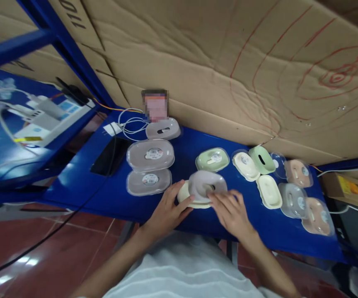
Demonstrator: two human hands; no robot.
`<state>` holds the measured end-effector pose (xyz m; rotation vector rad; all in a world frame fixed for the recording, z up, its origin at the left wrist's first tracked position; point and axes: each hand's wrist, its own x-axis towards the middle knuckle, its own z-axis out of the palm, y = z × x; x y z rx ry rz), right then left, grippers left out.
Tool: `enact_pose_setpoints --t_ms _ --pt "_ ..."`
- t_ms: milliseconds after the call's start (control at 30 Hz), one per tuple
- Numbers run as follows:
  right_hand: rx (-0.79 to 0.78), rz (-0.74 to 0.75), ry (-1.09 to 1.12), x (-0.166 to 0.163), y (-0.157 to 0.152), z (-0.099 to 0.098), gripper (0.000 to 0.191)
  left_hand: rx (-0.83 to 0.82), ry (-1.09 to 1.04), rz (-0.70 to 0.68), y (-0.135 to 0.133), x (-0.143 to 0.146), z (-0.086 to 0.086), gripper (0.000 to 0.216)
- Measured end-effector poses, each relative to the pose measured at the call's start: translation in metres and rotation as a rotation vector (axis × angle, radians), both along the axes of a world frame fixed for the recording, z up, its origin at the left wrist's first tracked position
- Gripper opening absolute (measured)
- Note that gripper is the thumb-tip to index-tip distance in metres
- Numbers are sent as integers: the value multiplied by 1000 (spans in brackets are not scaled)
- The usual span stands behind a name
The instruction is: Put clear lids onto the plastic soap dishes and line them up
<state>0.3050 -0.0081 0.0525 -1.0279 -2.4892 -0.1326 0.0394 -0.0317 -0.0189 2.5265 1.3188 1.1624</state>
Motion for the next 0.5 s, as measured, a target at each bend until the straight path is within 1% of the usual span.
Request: enact_pose_setpoints --t_ms 33,100,167,200,267,367,433,500 --pt "-28 -45 26 1 -18 -8 28 8 7 -13 3 2 -1 67" --pt "-65 -135 70 0 -39 -20 26 -13 71 -60 10 8 1 59" --pt "-82 -177 93 -3 -42 -28 27 -40 152 -102 17 14 5 47" --pt "-93 -175 92 -4 -39 -30 29 -43 178 -109 19 16 8 42" --pt "-119 -140 77 -7 -31 -32 32 -26 197 -93 20 17 15 35" --pt "-163 -37 39 -12 -19 -36 37 -16 202 -50 14 7 22 28" --pt "-196 35 12 -18 -14 -41 36 -42 205 -36 7 -1 21 25" --pt "-224 84 -16 -22 -11 -45 34 -78 196 -18 -2 -7 18 26"
